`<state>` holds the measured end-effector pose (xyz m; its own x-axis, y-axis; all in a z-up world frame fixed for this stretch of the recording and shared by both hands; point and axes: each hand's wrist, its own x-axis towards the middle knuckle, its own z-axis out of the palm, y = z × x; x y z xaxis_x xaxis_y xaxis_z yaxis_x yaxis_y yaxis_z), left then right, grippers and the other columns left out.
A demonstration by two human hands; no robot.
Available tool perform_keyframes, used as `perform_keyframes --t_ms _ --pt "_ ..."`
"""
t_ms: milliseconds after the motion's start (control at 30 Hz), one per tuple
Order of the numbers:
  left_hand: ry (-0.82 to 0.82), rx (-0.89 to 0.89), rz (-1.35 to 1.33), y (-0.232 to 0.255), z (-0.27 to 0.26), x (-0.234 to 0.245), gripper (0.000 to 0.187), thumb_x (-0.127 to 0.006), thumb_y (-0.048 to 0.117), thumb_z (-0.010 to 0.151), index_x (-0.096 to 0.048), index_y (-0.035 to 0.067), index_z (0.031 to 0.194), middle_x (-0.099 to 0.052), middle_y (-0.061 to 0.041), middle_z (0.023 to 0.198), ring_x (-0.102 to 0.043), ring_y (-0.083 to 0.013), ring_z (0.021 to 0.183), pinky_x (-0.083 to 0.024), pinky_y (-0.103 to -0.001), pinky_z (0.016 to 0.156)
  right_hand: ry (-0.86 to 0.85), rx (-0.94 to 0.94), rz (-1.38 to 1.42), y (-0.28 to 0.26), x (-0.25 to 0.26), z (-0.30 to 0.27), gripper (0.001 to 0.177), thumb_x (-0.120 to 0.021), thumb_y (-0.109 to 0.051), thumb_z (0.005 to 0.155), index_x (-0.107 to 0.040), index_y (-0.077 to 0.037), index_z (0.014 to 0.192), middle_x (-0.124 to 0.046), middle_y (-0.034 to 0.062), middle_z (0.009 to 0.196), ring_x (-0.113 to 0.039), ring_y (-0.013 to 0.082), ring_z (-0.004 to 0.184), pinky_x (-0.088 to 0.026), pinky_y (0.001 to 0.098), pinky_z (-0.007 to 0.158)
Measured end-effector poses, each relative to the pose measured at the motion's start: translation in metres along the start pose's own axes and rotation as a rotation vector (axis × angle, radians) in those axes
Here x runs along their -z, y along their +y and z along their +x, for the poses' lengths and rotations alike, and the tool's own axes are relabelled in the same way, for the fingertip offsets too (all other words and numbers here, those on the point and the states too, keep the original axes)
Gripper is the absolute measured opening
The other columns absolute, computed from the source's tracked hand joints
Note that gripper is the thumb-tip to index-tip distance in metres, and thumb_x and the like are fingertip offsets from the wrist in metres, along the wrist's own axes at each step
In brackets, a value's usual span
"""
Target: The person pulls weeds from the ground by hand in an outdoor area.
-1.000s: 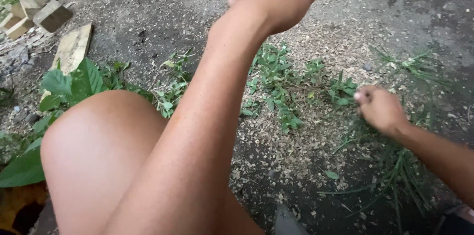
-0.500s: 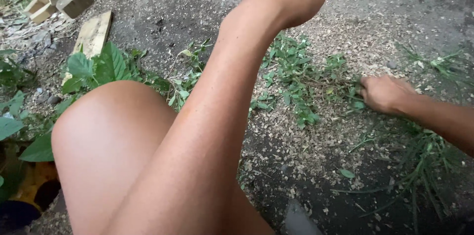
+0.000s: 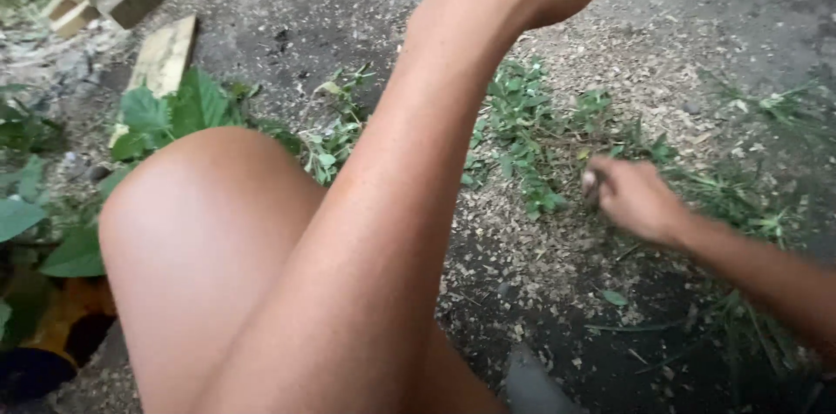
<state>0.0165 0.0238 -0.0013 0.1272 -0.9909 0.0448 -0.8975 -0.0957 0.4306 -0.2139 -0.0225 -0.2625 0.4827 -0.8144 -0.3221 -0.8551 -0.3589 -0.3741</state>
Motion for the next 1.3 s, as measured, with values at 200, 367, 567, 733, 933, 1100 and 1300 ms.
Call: perform_keyframes --t_ms 200,367,567,733,933,1100,1300 --pt "0.076 0.054 0.006 0.011 -0.002 0.000 0.060 -0.047 0.056 0.092 -0.050 0.026 0.144 -0.059 -0.013 0.140 -0.057 -0.0344 0.129 -0.042 -0.059 0.109 0.099 0.010 -0.285 0.005 0.061 0.030 0.031 -0.043 -0.010 0.099 -0.059 -0.005 0.126 -0.069 0.0234 0.110 -0.071 0.0388 0.087 -0.060 0.0533 0.079" --pt "0.126 0.035 0.070 0.007 0.006 -0.010 0.070 -0.050 0.059 0.093 -0.040 0.025 0.153 -0.041 -0.021 0.154 -0.036 -0.0489 0.137 -0.029 -0.067 0.109 -0.012 0.098 -0.691 0.041 0.061 0.061 0.057 -0.051 -0.053 0.095 -0.047 -0.001 0.118 -0.059 0.0203 0.131 -0.061 0.0377 0.118 -0.047 0.0588 0.102" --pt "0.058 0.066 0.098 0.003 0.008 -0.010 0.071 -0.050 0.063 0.095 -0.040 0.025 0.154 -0.040 -0.017 0.158 -0.031 -0.0501 0.147 -0.023 -0.070 0.119 -0.251 -0.007 -0.984 0.012 0.070 0.059 0.070 -0.041 -0.067 0.098 -0.044 -0.008 0.136 -0.062 0.0115 0.135 -0.064 0.0259 0.125 -0.037 0.0597 0.115" --pt "0.082 0.078 0.056 0.004 0.005 -0.009 0.079 -0.055 0.060 0.093 -0.030 0.020 0.156 -0.029 -0.018 0.162 -0.013 -0.0530 0.150 -0.020 -0.068 0.118 -0.399 0.127 -1.038 0.051 0.065 0.099 0.063 -0.042 -0.068 0.097 -0.057 -0.013 0.124 -0.072 0.0107 0.117 -0.071 0.0285 0.111 -0.058 0.0475 0.100" --pt "0.110 0.056 0.069 0.000 0.008 -0.011 0.086 -0.057 0.061 0.095 -0.022 0.014 0.158 -0.016 -0.026 0.163 0.004 -0.0560 0.149 -0.015 -0.068 0.116 -0.353 0.092 -0.927 0.097 0.035 0.133 0.037 -0.042 -0.037 0.104 -0.067 -0.012 0.117 -0.076 0.0123 0.105 -0.073 0.0246 0.092 -0.059 0.0464 0.089" --pt "0.071 0.062 0.077 0.004 0.004 -0.008 0.078 -0.054 0.060 0.096 -0.027 0.020 0.158 -0.024 -0.020 0.163 -0.006 -0.0547 0.150 -0.019 -0.070 0.117 -0.351 -0.020 -0.484 0.109 0.034 0.120 0.046 -0.044 -0.043 0.105 -0.066 -0.014 0.132 -0.075 0.0133 0.113 -0.074 0.0275 0.095 -0.064 0.0456 0.089" --pt "0.027 0.069 0.108 0.005 0.003 -0.008 0.071 -0.049 0.060 0.097 -0.035 0.023 0.157 -0.033 -0.016 0.162 -0.023 -0.0533 0.149 -0.024 -0.071 0.117 -0.207 -0.156 -0.085 0.109 0.033 0.093 0.056 -0.050 -0.047 0.101 -0.057 -0.018 0.149 -0.062 0.0143 0.146 -0.065 0.0301 0.122 -0.053 0.0527 0.106"
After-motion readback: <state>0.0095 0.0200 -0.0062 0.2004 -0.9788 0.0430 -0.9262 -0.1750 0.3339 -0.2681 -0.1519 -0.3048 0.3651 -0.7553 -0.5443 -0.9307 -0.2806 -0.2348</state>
